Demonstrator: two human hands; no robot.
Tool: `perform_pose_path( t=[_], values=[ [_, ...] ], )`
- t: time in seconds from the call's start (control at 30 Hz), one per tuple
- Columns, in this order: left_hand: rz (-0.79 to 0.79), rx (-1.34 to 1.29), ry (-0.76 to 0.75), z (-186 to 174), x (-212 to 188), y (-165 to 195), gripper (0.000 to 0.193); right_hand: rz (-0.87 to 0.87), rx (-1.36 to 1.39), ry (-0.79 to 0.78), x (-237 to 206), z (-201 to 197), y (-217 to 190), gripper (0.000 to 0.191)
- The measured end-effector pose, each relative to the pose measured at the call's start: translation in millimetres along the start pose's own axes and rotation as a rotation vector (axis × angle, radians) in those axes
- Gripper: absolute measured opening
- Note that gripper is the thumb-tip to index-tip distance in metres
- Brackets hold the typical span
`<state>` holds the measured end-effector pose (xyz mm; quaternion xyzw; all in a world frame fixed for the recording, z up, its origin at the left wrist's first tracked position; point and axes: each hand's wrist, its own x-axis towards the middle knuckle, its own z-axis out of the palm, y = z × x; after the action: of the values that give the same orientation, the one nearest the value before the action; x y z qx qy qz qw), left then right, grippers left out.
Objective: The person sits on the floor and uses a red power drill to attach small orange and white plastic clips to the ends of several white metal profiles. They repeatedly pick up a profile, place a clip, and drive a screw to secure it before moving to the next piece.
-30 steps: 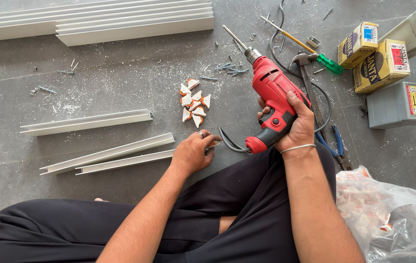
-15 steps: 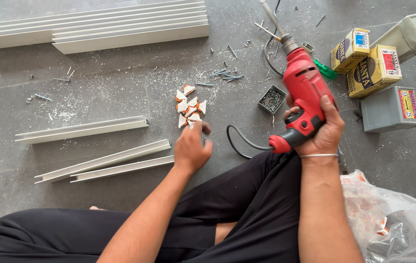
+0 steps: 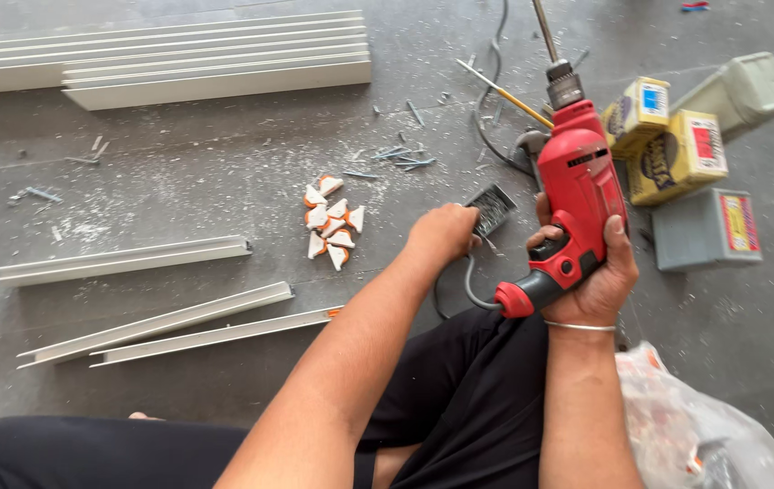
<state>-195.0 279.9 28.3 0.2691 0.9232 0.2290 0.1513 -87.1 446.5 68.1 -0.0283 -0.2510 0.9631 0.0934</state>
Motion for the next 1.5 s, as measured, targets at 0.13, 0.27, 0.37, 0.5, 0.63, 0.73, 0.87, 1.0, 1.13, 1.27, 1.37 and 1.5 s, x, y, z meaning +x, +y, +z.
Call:
perform_pose_path(
  t=[0.13, 0.27, 0.37, 0.5, 0.63, 0.73, 0.87, 1.0, 1.13, 1.27, 1.37, 1.5],
  values=[
    [-0.052, -0.096, 0.065, -0.2, -12.2, -19.3, 0.031, 0.013, -0.033, -0.014, 4.4, 1.0, 5.1, 0.069],
    [-0.086, -0.133, 0.043, -20.2, -43.0, -56.4, 0.029, 0.041, -0.024, -0.028, 3.2, 6.6, 9.8, 0.072],
    [-0.081, -0.179, 0.070, -41.4, -76.9, -88.0, 0.028, 0.050, -0.011, -0.049, 0.6, 10.2, 12.9, 0.072],
    [-0.082, -0.166, 0.137, -74.5, -130.6, -129.3, 0.028, 0.062, -0.049, -0.059, -4.1, 14.8, 17.1, 0.073],
    [-0.149, -0.159, 0.202, -103.9, -187.2, -168.0, 0.028, 0.077, -0.066, -0.083, -8.3, 22.9, 23.6, 0.073],
    [-0.273, -0.036, 0.136, -112.8, -210.3, -189.0, 0.027, 0.089, -0.081, -0.094, -10.2, 30.1, 28.0, 0.073],
    [-0.377, 0.100, 0.031, -109.5, -216.4, -198.7, 0.031, 0.087, -0.158, -0.085, -13.8, 36.4, 34.7, 0.075],
    [-0.449, 0.236, 0.044, -100.3, -208.3, -190.7, 0.028, 0.115, -0.172, -0.088, -14.6, 38.6, 38.5, 0.074],
    [-0.389, 0.271, 0.065, -91.5, -192.1, -180.7, 0.027, 0.170, -0.134, -0.082, -13.3, 38.7, 42.3, 0.072],
    [-0.396, 0.354, 0.089, -84.2, -174.9, -176.2, 0.016, 0.213, -0.187, -0.097, -11.9, 39.0, 44.3, 0.077],
    [-0.382, 0.324, 0.135, -84.7, -169.6, -174.4, 0.010, 0.273, -0.193, -0.105, -9.1, 40.9, 47.7, 0.076],
    [-0.389, 0.256, 0.122, -87.9, -171.3, -175.0, 0.021, 0.351, -0.247, -0.140, -4.8, 46.0, 51.9, 0.076]
  ],
)
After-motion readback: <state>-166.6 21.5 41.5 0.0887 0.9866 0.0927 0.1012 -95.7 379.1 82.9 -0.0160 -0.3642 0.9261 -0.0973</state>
